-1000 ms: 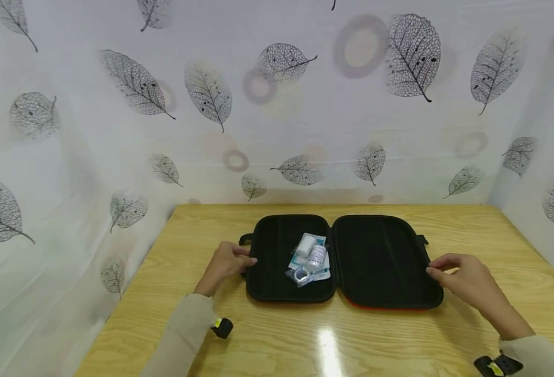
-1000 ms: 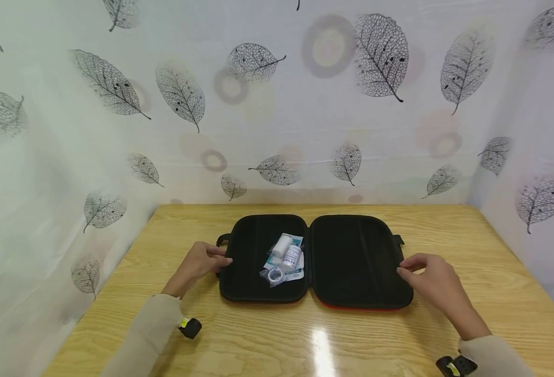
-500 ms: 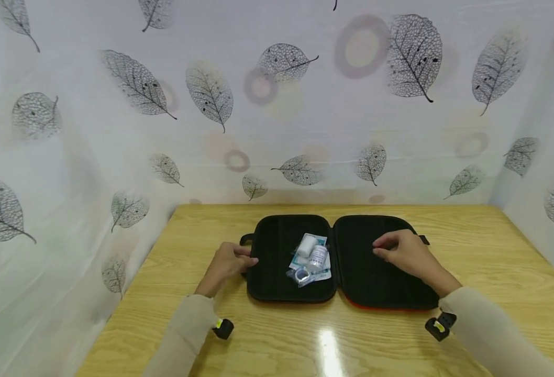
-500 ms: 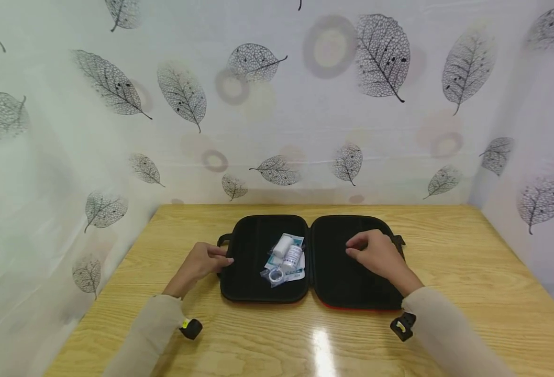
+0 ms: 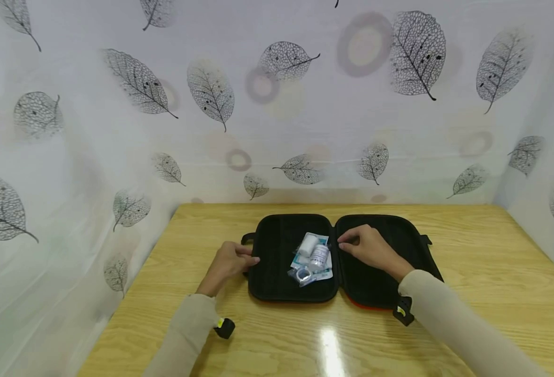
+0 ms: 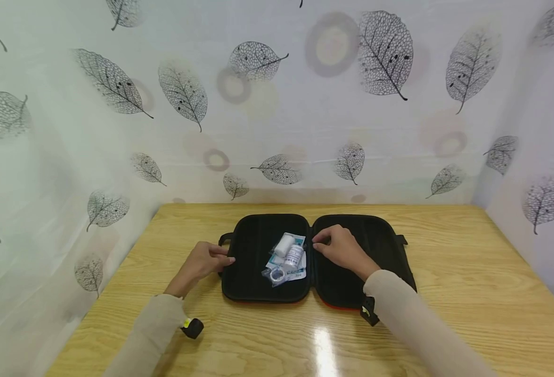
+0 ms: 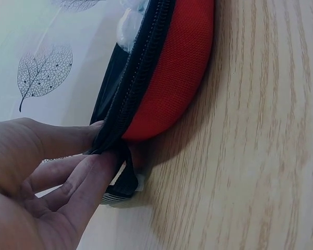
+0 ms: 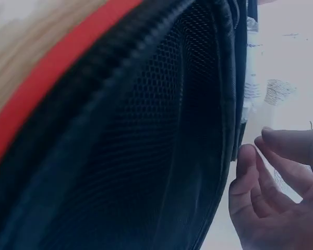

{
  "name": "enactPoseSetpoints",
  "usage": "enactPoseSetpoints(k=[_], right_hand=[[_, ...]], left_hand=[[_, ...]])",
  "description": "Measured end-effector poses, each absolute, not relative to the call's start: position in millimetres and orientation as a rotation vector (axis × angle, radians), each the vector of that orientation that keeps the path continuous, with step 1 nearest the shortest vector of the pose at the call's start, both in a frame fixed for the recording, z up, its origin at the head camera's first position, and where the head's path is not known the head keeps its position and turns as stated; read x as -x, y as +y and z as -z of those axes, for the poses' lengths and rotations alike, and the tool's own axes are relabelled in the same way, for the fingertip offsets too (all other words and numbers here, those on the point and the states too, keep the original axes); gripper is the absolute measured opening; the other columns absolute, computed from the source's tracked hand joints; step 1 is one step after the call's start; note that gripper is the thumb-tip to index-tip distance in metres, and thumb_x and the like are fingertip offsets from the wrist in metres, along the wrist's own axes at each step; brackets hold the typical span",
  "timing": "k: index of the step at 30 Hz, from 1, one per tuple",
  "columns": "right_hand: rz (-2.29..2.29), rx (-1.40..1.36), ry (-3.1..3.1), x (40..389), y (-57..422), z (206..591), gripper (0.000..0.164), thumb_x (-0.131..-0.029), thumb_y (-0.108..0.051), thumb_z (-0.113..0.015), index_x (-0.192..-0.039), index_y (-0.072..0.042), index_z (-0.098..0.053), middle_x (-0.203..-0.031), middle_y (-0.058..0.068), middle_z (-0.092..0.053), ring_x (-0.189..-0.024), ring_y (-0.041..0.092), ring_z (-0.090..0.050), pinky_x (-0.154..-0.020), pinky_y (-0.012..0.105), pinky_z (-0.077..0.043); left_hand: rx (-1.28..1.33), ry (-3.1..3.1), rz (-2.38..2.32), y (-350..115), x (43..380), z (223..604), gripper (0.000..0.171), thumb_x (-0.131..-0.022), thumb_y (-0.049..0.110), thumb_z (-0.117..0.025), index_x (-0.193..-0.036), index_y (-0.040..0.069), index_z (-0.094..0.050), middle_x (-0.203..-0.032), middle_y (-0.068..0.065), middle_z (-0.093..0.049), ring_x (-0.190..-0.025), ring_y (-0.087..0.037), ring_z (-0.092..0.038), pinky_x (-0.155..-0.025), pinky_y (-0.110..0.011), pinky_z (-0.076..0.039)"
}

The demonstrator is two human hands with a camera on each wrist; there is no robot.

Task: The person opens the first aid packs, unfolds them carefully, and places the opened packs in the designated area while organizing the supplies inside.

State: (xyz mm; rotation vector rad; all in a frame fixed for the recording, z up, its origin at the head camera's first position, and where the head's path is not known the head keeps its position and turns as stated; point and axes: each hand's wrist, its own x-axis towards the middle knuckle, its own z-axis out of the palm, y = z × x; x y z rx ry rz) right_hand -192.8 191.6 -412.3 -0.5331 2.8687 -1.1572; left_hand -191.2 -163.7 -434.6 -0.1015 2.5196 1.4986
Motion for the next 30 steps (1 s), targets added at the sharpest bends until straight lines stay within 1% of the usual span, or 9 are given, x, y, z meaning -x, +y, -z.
enactPoseSetpoints(k=[6, 11, 13, 16, 22, 27, 30], right_hand=[[1.176, 0.578, 2.859, 204.0, 180.0, 417.0, 0.013, -0.094, -0.007, -0.071, -0.100, 0.001, -0.078, -0.093, 0.008, -0.075, -0.069, 0.013, -0.056, -0.064, 0.031, -0.050], [1.145, 0.555, 2.834, 208.7, 173.0, 418.9, 0.014, -0.095, -0.008, -0.070, -0.101, 0.001, -0.079, -0.094, 0.009, -0.075, -0.073, 0.014, -0.060, -0.066, 0.033, -0.052], [1.125, 0.562, 2.825, 209.4, 170.9, 419.3, 0.014, -0.095, -0.007, -0.069, -0.100, 0.002, -0.079, -0.095, 0.010, -0.075, -0.076, 0.015, -0.063, -0.069, 0.035, -0.054], [1.105, 0.569, 2.816, 210.3, 168.3, 420.0, 0.013, -0.095, -0.007, -0.069, -0.098, 0.001, -0.079, -0.094, 0.009, -0.075, -0.079, 0.017, -0.063, -0.072, 0.037, -0.055], [1.072, 0.589, 2.815, 209.9, 168.8, 421.9, 0.011, -0.095, -0.006, -0.068, -0.092, -0.002, -0.079, -0.090, 0.006, -0.073, -0.077, 0.017, -0.060, -0.071, 0.037, -0.054], [1.052, 0.589, 2.803, 210.6, 169.1, 422.9, 0.011, -0.095, -0.004, -0.068, -0.095, -0.002, -0.079, -0.093, 0.006, -0.073, -0.080, 0.016, -0.059, -0.075, 0.039, -0.054], [1.036, 0.618, 2.794, 211.0, 169.1, 422.7, 0.012, -0.094, -0.001, -0.068, -0.096, 0.000, -0.079, -0.094, 0.008, -0.074, -0.081, 0.017, -0.058, -0.075, 0.038, -0.052]], left_hand=[[0.105, 2.567, -1.436, -163.5, 192.4, 434.3, 0.028, -0.089, 0.012, -0.079, -0.111, -0.003, -0.073, -0.097, -0.010, -0.074, -0.081, -0.020, -0.072, -0.077, -0.036, -0.060], [0.097, 2.583, -1.408, -163.5, 192.3, 434.1, 0.029, -0.088, 0.014, -0.080, -0.111, -0.003, -0.073, -0.096, -0.009, -0.075, -0.079, -0.018, -0.071, -0.078, -0.038, -0.060], [0.104, 2.577, -1.410, -163.3, 192.4, 433.7, 0.029, -0.089, 0.015, -0.080, -0.112, -0.002, -0.073, -0.097, -0.009, -0.075, -0.079, -0.018, -0.072, -0.078, -0.038, -0.060], [0.114, 2.561, -1.422, -163.5, 191.9, 433.1, 0.029, -0.089, 0.014, -0.079, -0.112, -0.003, -0.073, -0.099, -0.010, -0.074, -0.081, -0.020, -0.072, -0.079, -0.038, -0.060], [0.113, 2.523, -1.470, -163.9, 192.0, 433.8, 0.029, -0.089, 0.011, -0.078, -0.113, -0.004, -0.072, -0.102, -0.012, -0.073, -0.085, -0.023, -0.074, -0.079, -0.037, -0.061], [0.104, 2.516, -1.485, -164.5, 192.2, 435.5, 0.029, -0.089, 0.010, -0.078, -0.113, -0.005, -0.072, -0.101, -0.012, -0.073, -0.085, -0.023, -0.074, -0.078, -0.036, -0.061], [0.101, 2.521, -1.479, -165.0, 192.0, 435.3, 0.029, -0.089, 0.011, -0.078, -0.113, -0.005, -0.072, -0.101, -0.012, -0.073, -0.085, -0.023, -0.074, -0.078, -0.037, -0.061]])
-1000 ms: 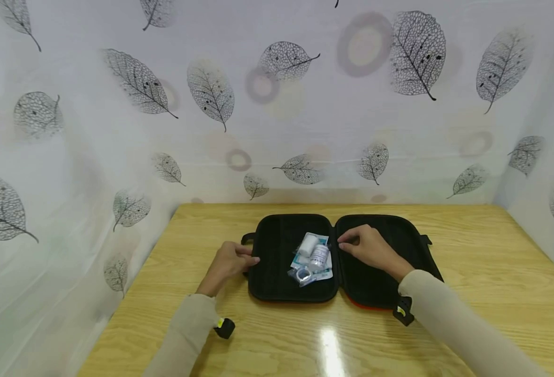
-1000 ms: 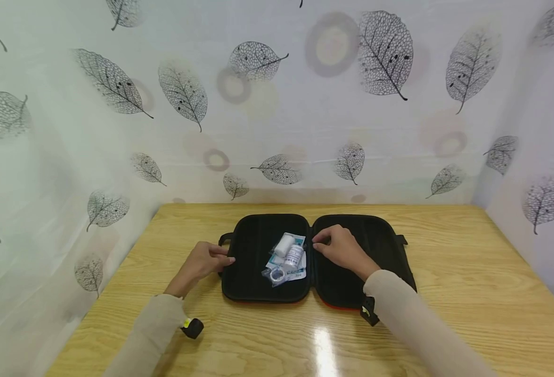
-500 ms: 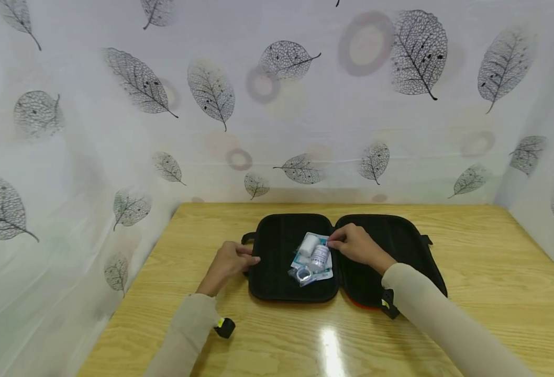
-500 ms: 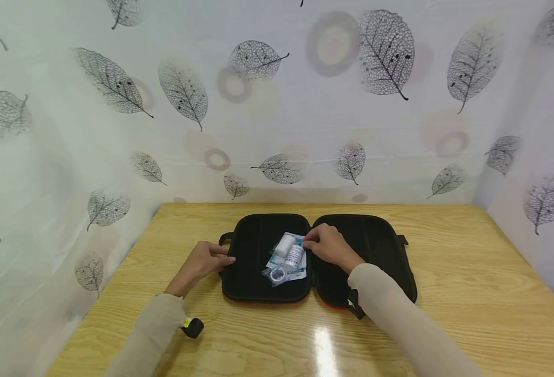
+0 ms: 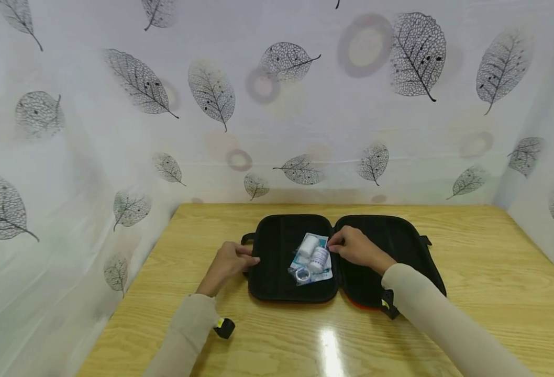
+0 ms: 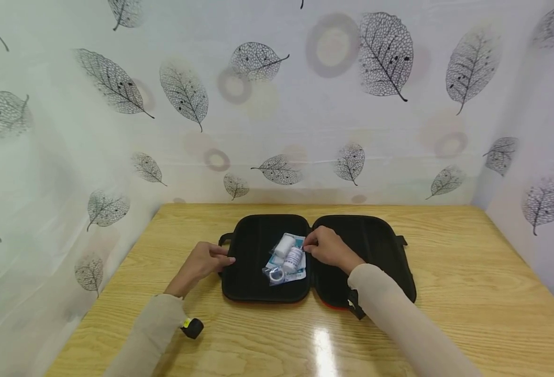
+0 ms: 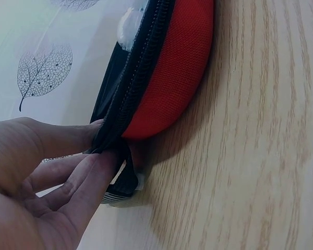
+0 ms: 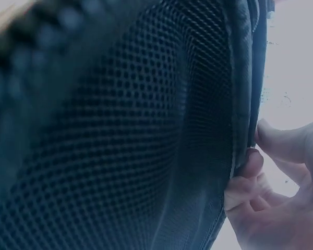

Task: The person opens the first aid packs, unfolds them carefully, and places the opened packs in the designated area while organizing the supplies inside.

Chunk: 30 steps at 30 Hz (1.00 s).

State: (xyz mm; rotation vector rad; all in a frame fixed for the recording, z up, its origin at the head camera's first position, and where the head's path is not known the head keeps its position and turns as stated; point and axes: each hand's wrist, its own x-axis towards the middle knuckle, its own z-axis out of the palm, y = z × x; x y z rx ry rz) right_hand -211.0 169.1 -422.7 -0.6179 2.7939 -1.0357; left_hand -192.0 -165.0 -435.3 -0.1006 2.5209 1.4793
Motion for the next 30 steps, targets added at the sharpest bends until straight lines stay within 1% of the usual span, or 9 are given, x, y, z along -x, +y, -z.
enactPoseSetpoints(k=[6, 11, 13, 17, 24, 30], right_hand=[[1.014, 0.647, 2.799, 210.9, 167.6, 424.0, 0.010, -0.093, -0.004, -0.070, -0.089, -0.004, -0.079, -0.090, 0.004, -0.071, -0.080, 0.016, -0.054, -0.074, 0.035, -0.047], [1.011, 0.691, 2.808, 210.0, 167.6, 424.5, 0.012, -0.094, -0.003, -0.069, -0.085, -0.005, -0.077, -0.085, 0.003, -0.065, -0.081, 0.018, -0.049, -0.076, 0.036, -0.041], [1.009, 0.688, 2.813, 209.2, 168.9, 423.8, 0.012, -0.095, -0.003, -0.068, -0.086, -0.005, -0.077, -0.086, 0.003, -0.065, -0.081, 0.018, -0.050, -0.076, 0.037, -0.043], [1.018, 0.660, 2.836, 207.2, 174.1, 419.7, 0.012, -0.097, -0.004, -0.065, -0.091, -0.004, -0.075, -0.090, 0.004, -0.068, -0.078, 0.016, -0.056, -0.074, 0.037, -0.050], [1.120, 0.572, 2.877, 202.8, 190.1, 408.0, 0.013, -0.098, -0.006, -0.065, -0.099, 0.003, -0.074, -0.084, 0.008, -0.067, -0.066, 0.015, -0.054, -0.060, 0.032, -0.047], [1.195, 0.432, 2.933, 200.3, 207.5, 399.0, 0.016, -0.098, -0.009, -0.065, -0.100, 0.004, -0.075, -0.080, 0.007, -0.069, -0.067, 0.015, -0.060, -0.058, 0.032, -0.048]], left_hand=[[0.106, 2.535, -1.459, -164.6, 191.7, 434.3, 0.029, -0.089, 0.011, -0.078, -0.113, -0.004, -0.072, -0.101, -0.011, -0.074, -0.084, -0.022, -0.073, -0.078, -0.037, -0.061], [0.105, 2.522, -1.480, -165.0, 191.9, 434.5, 0.030, -0.089, 0.010, -0.078, -0.114, -0.005, -0.072, -0.101, -0.012, -0.073, -0.085, -0.023, -0.073, -0.079, -0.037, -0.061], [0.100, 2.536, -1.462, -165.4, 191.8, 434.5, 0.030, -0.089, 0.012, -0.079, -0.113, -0.005, -0.072, -0.100, -0.011, -0.074, -0.084, -0.022, -0.073, -0.079, -0.037, -0.060], [0.093, 2.561, -1.432, -165.6, 191.6, 433.8, 0.030, -0.089, 0.014, -0.080, -0.112, -0.004, -0.073, -0.097, -0.009, -0.074, -0.082, -0.020, -0.071, -0.078, -0.038, -0.060], [0.094, 2.547, -1.446, -166.0, 191.3, 433.8, 0.030, -0.089, 0.014, -0.079, -0.112, -0.004, -0.072, -0.099, -0.010, -0.073, -0.082, -0.020, -0.071, -0.078, -0.038, -0.060], [0.094, 2.527, -1.473, -165.2, 191.4, 434.6, 0.030, -0.089, 0.012, -0.079, -0.113, -0.005, -0.072, -0.100, -0.011, -0.073, -0.084, -0.021, -0.072, -0.078, -0.037, -0.060]])
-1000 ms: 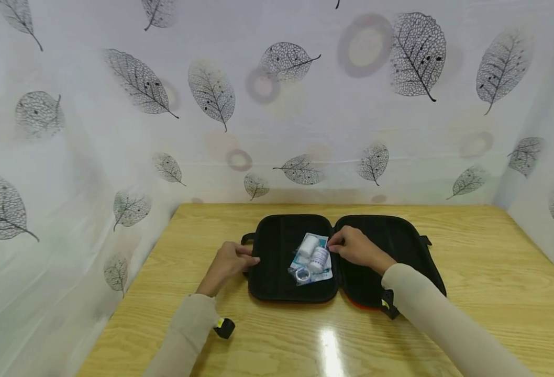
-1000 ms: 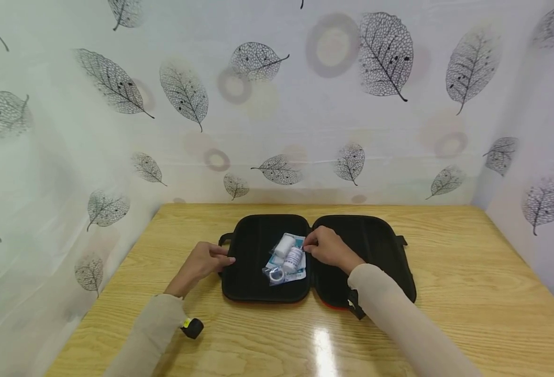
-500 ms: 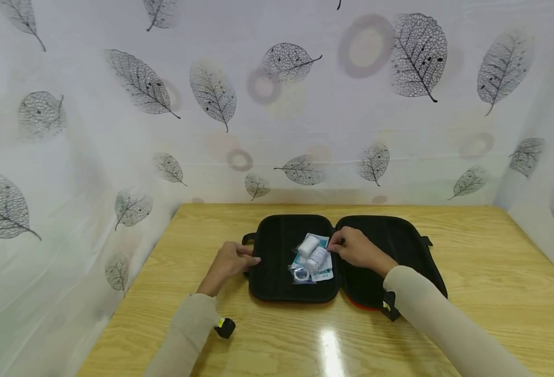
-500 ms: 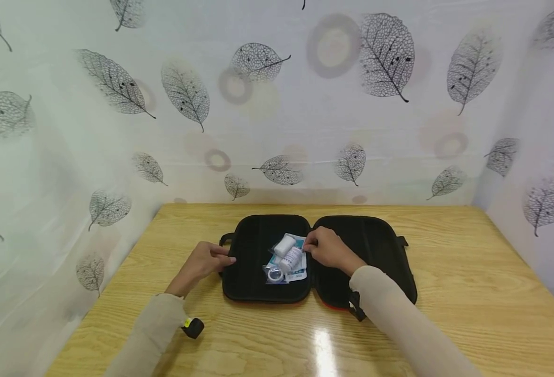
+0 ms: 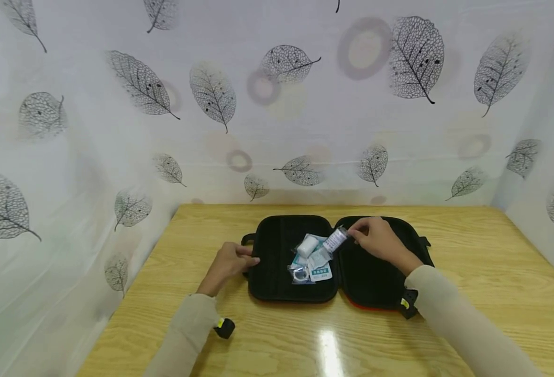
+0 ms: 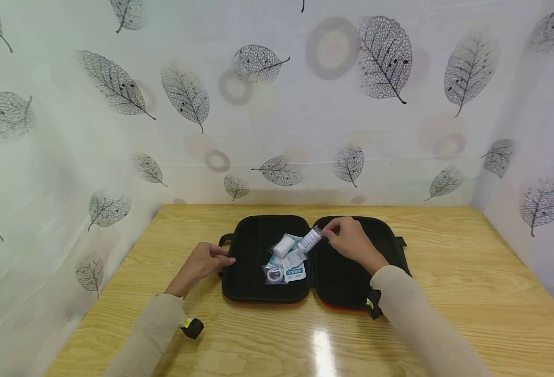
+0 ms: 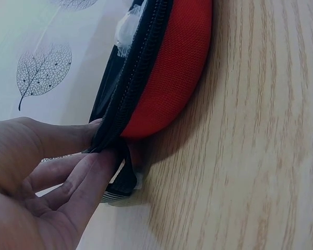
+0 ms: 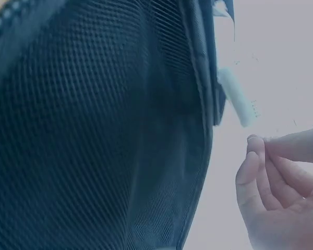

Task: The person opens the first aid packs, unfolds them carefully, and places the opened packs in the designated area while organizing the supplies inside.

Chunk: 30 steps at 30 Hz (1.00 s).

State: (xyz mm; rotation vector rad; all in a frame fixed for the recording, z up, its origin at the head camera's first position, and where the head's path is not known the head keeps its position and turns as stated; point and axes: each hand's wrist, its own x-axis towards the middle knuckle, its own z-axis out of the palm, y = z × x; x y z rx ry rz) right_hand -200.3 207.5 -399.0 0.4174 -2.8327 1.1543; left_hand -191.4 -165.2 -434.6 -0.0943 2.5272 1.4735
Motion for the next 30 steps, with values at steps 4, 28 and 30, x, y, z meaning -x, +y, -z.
enactPoseSetpoints(k=[4, 28, 30], right_hand=[[-1.205, -0.318, -2.796, 198.8, 219.8, 391.5, 0.018, -0.099, -0.009, -0.064, -0.103, 0.005, -0.074, -0.082, 0.010, -0.071, -0.069, 0.017, -0.064, -0.058, 0.031, -0.051], [-1.261, 0.060, -2.689, 191.0, 318.5, 389.3, 0.041, -0.104, -0.023, -0.058, -0.115, 0.016, -0.065, -0.100, 0.029, -0.069, -0.071, 0.016, -0.070, -0.061, 0.025, -0.058], [-1.255, 0.072, -2.695, 190.2, 325.4, 392.7, 0.043, -0.104, -0.023, -0.058, -0.117, 0.017, -0.064, -0.104, 0.032, -0.068, -0.072, 0.014, -0.070, -0.062, 0.026, -0.059]], left_hand=[[0.100, 2.532, -1.471, -165.1, 191.4, 434.8, 0.030, -0.089, 0.011, -0.079, -0.113, -0.005, -0.072, -0.100, -0.012, -0.073, -0.084, -0.022, -0.073, -0.078, -0.036, -0.061], [0.087, 2.579, -1.419, -164.9, 191.2, 432.7, 0.029, -0.088, 0.013, -0.080, -0.110, -0.004, -0.073, -0.095, -0.010, -0.074, -0.079, -0.019, -0.071, -0.076, -0.036, -0.060], [0.084, 2.580, -1.419, -165.0, 191.2, 432.8, 0.029, -0.088, 0.013, -0.080, -0.110, -0.004, -0.073, -0.096, -0.010, -0.074, -0.079, -0.019, -0.071, -0.076, -0.037, -0.060]])
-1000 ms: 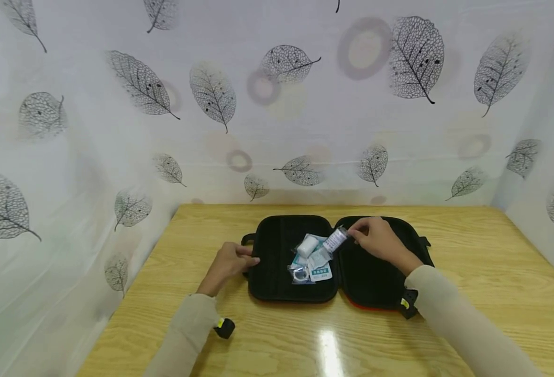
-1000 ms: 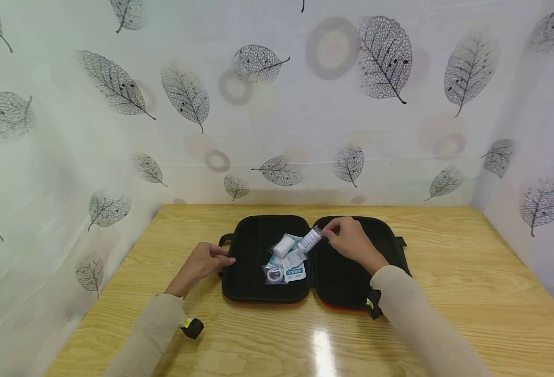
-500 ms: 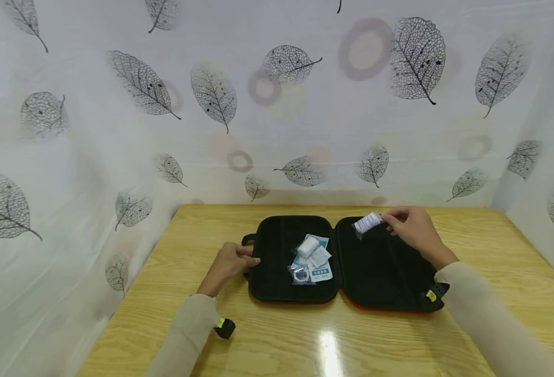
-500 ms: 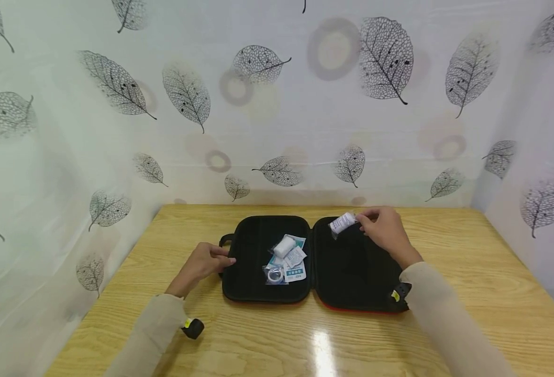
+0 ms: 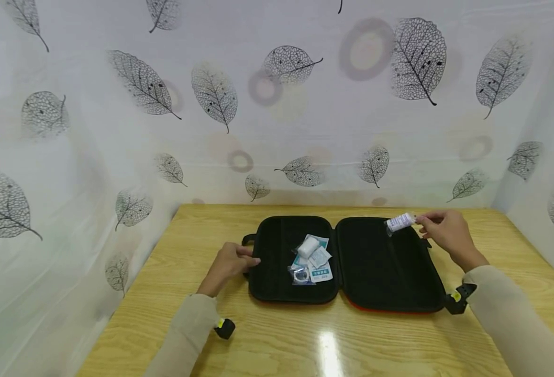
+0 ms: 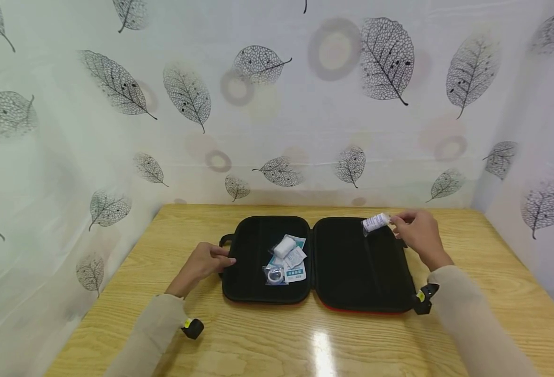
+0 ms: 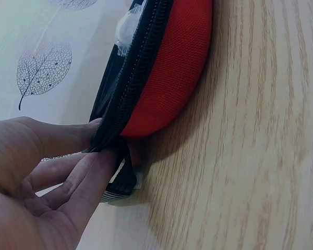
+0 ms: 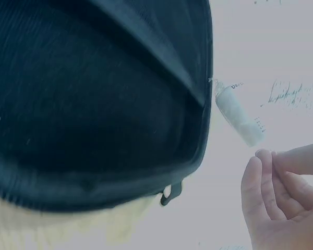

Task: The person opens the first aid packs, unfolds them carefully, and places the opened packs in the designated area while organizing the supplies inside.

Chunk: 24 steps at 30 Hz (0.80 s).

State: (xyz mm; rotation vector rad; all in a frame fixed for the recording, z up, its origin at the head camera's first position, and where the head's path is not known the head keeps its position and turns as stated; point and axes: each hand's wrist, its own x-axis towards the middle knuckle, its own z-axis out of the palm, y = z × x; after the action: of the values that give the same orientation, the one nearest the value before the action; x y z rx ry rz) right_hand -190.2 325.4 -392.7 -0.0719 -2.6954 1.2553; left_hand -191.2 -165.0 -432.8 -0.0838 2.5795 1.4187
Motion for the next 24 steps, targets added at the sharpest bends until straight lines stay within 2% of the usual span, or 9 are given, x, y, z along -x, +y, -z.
enactPoseSetpoints(k=[4, 9, 17, 24], right_hand=[[-1.270, 0.095, -2.703, 188.1, 336.8, 398.7, 0.045, -0.105, -0.023, -0.056, -0.119, 0.020, -0.061, -0.106, 0.034, -0.066, -0.071, 0.010, -0.069, -0.064, 0.028, -0.060], [-1.310, 0.087, -2.709, 186.7, 344.9, 404.1, 0.040, -0.105, -0.017, -0.056, -0.117, 0.021, -0.061, -0.103, 0.033, -0.067, -0.071, 0.013, -0.070, -0.065, 0.030, -0.061], [-1.369, 0.088, -2.789, 188.3, 350.0, 409.9, 0.037, -0.105, -0.012, -0.052, -0.118, 0.022, -0.059, -0.100, 0.025, -0.071, -0.072, 0.010, -0.069, -0.065, 0.029, -0.060], [-1.382, 0.049, -2.779, 190.6, 348.4, 411.4, 0.035, -0.103, -0.010, -0.057, -0.117, 0.022, -0.059, -0.100, 0.025, -0.071, -0.072, 0.010, -0.069, -0.065, 0.029, -0.061]], left_hand=[[0.082, 2.554, -1.448, -164.7, 191.1, 433.3, 0.029, -0.088, 0.011, -0.079, -0.111, -0.005, -0.072, -0.098, -0.011, -0.074, -0.082, -0.020, -0.072, -0.077, -0.037, -0.060], [0.086, 2.561, -1.442, -164.6, 191.7, 433.6, 0.030, -0.088, 0.012, -0.079, -0.112, -0.004, -0.072, -0.099, -0.011, -0.074, -0.081, -0.020, -0.072, -0.078, -0.038, -0.060], [0.092, 2.573, -1.406, -165.3, 191.6, 433.6, 0.030, -0.088, 0.015, -0.080, -0.112, -0.003, -0.073, -0.096, -0.008, -0.074, -0.079, -0.018, -0.071, -0.078, -0.038, -0.059], [0.080, 2.587, -1.393, -166.3, 191.2, 434.1, 0.032, -0.088, 0.016, -0.081, -0.112, -0.004, -0.073, -0.095, -0.008, -0.074, -0.080, -0.019, -0.070, -0.078, -0.038, -0.059]])
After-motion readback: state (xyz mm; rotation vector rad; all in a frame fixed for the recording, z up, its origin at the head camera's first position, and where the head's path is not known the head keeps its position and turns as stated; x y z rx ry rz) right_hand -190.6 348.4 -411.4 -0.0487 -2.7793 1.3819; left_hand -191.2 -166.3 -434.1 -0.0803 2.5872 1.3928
